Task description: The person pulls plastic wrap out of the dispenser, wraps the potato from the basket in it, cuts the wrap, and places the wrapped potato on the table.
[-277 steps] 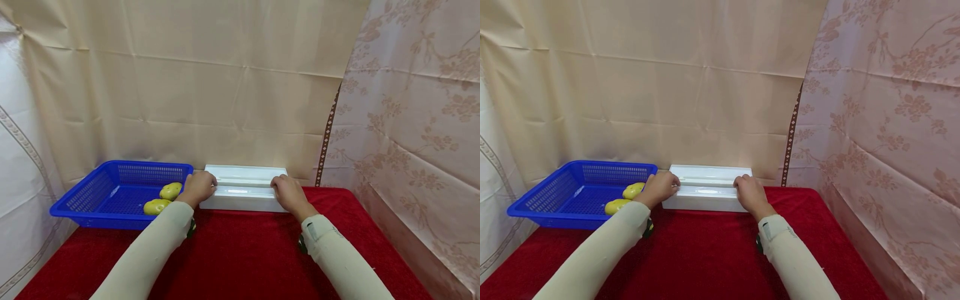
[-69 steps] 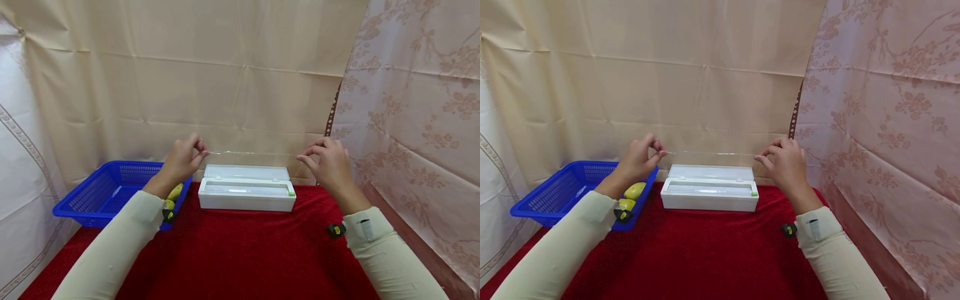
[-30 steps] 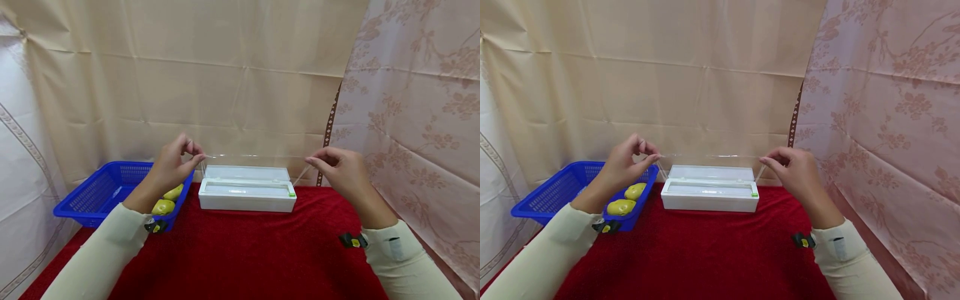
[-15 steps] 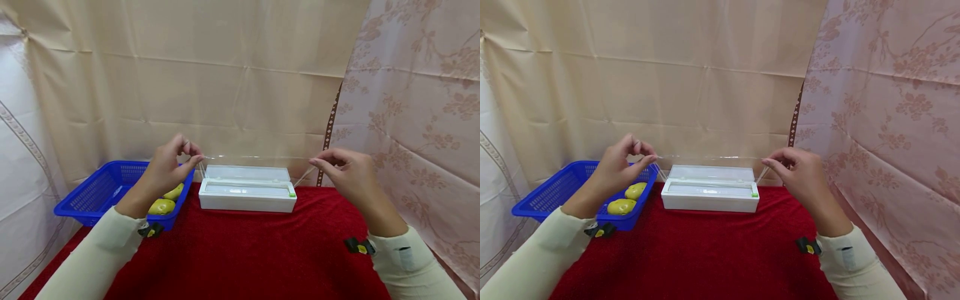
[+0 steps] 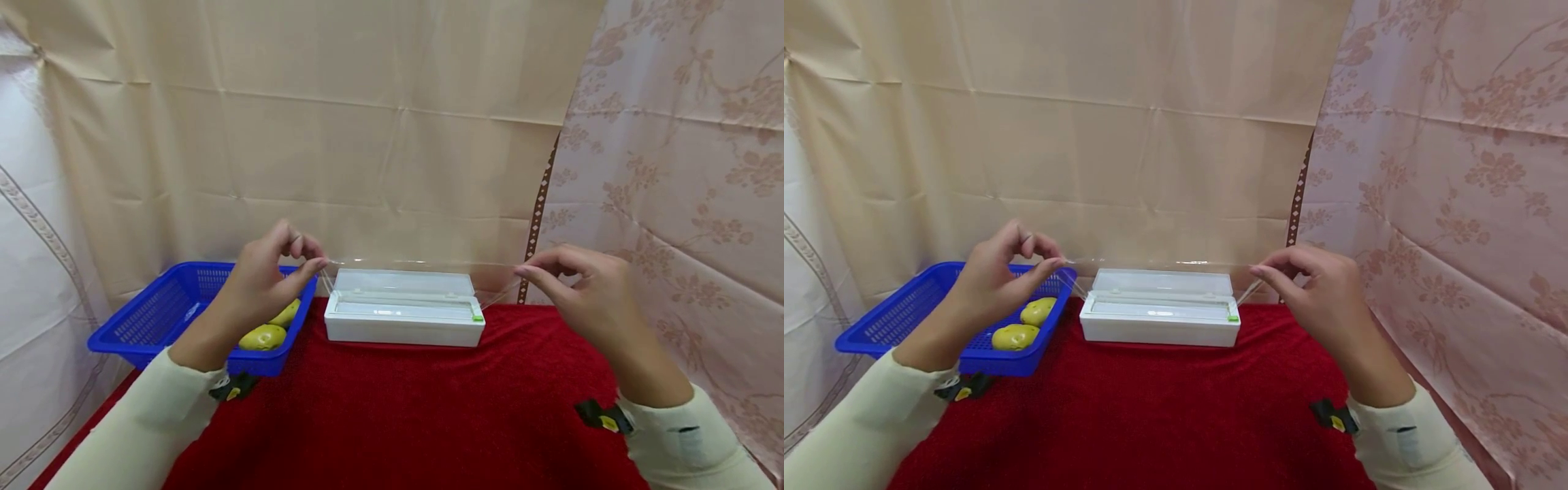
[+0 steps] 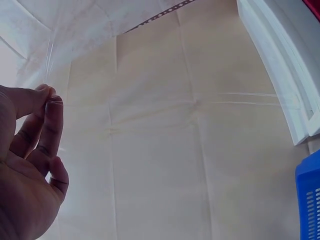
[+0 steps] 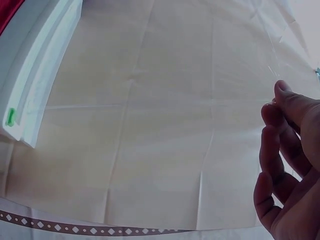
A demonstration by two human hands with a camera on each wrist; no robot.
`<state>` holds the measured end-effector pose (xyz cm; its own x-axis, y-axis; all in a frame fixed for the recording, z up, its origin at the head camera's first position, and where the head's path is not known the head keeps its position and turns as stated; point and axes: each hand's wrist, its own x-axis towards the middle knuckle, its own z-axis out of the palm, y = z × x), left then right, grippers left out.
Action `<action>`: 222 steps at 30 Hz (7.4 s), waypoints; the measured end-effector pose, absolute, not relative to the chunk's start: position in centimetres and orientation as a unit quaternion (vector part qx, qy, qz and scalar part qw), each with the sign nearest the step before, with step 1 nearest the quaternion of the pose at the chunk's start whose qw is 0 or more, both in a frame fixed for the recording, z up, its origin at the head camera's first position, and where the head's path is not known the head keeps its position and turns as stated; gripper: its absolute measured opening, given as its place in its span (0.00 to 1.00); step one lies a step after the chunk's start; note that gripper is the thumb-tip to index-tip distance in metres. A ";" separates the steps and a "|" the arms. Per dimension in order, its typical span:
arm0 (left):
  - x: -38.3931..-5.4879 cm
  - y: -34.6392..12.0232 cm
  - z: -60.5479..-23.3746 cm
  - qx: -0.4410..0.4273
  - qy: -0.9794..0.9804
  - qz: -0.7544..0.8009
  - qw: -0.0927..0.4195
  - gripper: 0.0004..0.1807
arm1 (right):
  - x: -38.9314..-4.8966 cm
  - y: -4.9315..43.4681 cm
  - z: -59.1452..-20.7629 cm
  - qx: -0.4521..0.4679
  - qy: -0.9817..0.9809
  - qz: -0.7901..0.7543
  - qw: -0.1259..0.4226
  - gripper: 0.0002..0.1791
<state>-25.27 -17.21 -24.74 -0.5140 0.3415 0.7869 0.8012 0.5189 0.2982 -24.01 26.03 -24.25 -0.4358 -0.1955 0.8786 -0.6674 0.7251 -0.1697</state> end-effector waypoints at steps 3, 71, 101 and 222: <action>-24.8 -17.3 -24.6 -0.362 -0.799 -0.337 0.343 0.19 | -23.5 25.9 -24.1 0.281 -0.800 0.257 0.464 0.13; -17.0 -18.5 -41.6 -0.380 -0.869 -0.292 -0.121 0.07 | -15.3 27.3 -41.4 0.374 -0.854 0.348 -0.103 0.04; -18.7 -17.8 -43.7 -0.477 -0.859 -0.187 0.013 0.08 | -17.9 26.3 -42.9 0.368 -0.888 0.247 -0.125 0.03; -34.4 -30.7 -36.7 -0.054 -0.913 -0.358 -0.189 0.34 | -28.0 25.1 -44.7 0.214 -0.902 0.361 -0.103 0.18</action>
